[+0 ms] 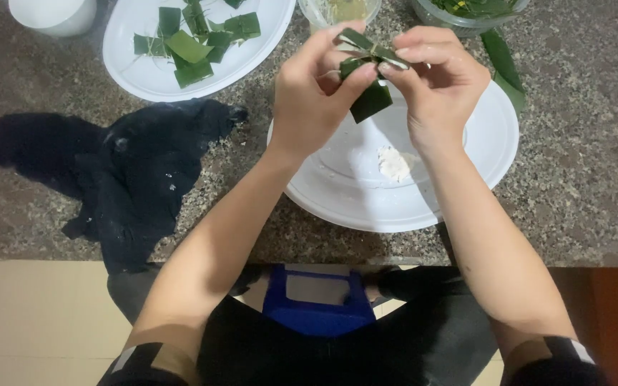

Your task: The person is preparing food by folding small green leaves into pockets and filling them with a white paste using a plastic spoon.

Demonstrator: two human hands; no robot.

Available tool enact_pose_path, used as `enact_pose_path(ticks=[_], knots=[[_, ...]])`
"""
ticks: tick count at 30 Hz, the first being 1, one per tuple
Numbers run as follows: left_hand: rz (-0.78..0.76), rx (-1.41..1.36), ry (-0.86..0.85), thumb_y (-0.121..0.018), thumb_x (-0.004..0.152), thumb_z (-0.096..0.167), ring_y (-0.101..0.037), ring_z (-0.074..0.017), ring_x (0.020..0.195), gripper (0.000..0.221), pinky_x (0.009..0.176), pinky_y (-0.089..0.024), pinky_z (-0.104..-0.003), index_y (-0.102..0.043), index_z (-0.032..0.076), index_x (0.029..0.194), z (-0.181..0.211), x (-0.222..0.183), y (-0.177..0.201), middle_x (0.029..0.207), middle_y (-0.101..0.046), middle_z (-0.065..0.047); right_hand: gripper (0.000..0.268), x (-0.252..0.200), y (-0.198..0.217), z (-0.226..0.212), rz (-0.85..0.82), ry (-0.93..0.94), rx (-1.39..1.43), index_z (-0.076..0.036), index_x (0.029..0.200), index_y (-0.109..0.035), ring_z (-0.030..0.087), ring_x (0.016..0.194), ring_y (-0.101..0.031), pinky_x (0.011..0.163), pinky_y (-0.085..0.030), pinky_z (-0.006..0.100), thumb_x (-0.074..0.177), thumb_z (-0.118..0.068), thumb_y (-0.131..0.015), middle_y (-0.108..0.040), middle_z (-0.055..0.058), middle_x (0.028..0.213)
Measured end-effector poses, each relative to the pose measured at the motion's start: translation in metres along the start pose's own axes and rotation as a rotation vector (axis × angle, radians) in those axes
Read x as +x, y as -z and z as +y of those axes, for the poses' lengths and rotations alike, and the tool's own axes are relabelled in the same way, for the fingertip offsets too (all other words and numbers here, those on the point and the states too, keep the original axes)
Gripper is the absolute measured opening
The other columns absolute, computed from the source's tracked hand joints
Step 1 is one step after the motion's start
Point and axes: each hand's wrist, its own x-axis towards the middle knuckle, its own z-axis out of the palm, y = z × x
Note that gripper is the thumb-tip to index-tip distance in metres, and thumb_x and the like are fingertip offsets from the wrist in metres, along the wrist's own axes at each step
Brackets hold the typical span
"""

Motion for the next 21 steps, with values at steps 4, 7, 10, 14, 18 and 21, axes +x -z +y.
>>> enact_pose_path(ticks=[4, 7, 10, 14, 18, 21], knots=[[-0.046, -0.030, 0.082, -0.071, 0.091, 0.029, -0.031, -0.0044, 0.058, 0.057, 0.055, -0.034, -0.019, -0.039, 0.018, 0.138, 0.001, -0.003, 0.002, 0.069, -0.056, 0.006, 0.012, 0.001, 0.005, 0.006, -0.040, -0.028, -0.020, -0.005, 0.090, -0.063, 0.024, 0.101, -0.057, 0.079, -0.048, 0.031, 0.085, -0.002, -0.074, -0.060, 0.015, 0.103], [-0.138, -0.242, 0.023, -0.072, 0.092, 0.028, -0.052, -0.0024, 0.074, 0.056, 0.070, -0.054, -0.017, -0.040, 0.022, 0.137, -0.004, -0.003, 0.003, 0.092, -0.072, -0.007, 0.015, 0.002, 0.006, 0.007, -0.065, -0.119, -0.011, -0.006, 0.091, -0.066, 0.023, 0.101, -0.059, 0.086, -0.050, 0.030, 0.081, 0.002, -0.074, -0.062, 0.016, 0.101], [-0.075, -0.014, -0.163, -0.064, 0.091, 0.030, -0.034, -0.0040, 0.050, 0.024, 0.046, -0.034, -0.018, -0.061, 0.016, 0.109, -0.003, 0.002, 0.001, 0.071, -0.058, 0.006, 0.018, 0.001, 0.009, 0.017, -0.075, -0.179, 0.136, -0.005, 0.092, -0.065, 0.021, 0.095, -0.060, 0.081, -0.049, 0.026, 0.079, 0.003, -0.075, -0.061, 0.015, 0.102], [-0.018, -0.015, -0.116, -0.059, 0.092, 0.026, -0.044, -0.0034, 0.054, 0.020, 0.050, -0.042, -0.015, -0.062, 0.013, 0.107, 0.004, 0.002, 0.001, 0.094, -0.065, 0.002, 0.028, 0.001, 0.007, 0.014, -0.009, -0.382, 0.258, 0.000, 0.101, -0.065, 0.014, 0.082, -0.063, 0.071, -0.053, 0.019, 0.075, -0.002, -0.077, -0.067, 0.012, 0.098], [-0.011, -0.097, -0.035, -0.059, 0.093, 0.024, -0.042, -0.0046, 0.058, 0.029, 0.054, -0.042, -0.017, -0.058, 0.009, 0.118, 0.003, 0.000, 0.000, 0.083, -0.055, 0.001, 0.020, 0.002, 0.003, 0.006, 0.057, -0.427, 0.335, 0.001, 0.093, -0.064, 0.018, 0.082, -0.065, 0.072, -0.059, 0.026, 0.079, -0.007, -0.075, -0.066, 0.013, 0.093], [0.004, -0.085, -0.001, -0.063, 0.093, 0.022, -0.029, -0.0048, 0.055, 0.031, 0.052, -0.033, -0.018, -0.058, 0.011, 0.122, 0.002, -0.003, -0.001, 0.062, -0.037, 0.005, 0.014, 0.002, 0.001, 0.006, 0.178, -0.467, 0.339, -0.001, 0.085, -0.063, 0.018, 0.072, -0.066, 0.065, -0.060, 0.027, 0.077, 0.001, -0.074, -0.067, 0.012, 0.085]])
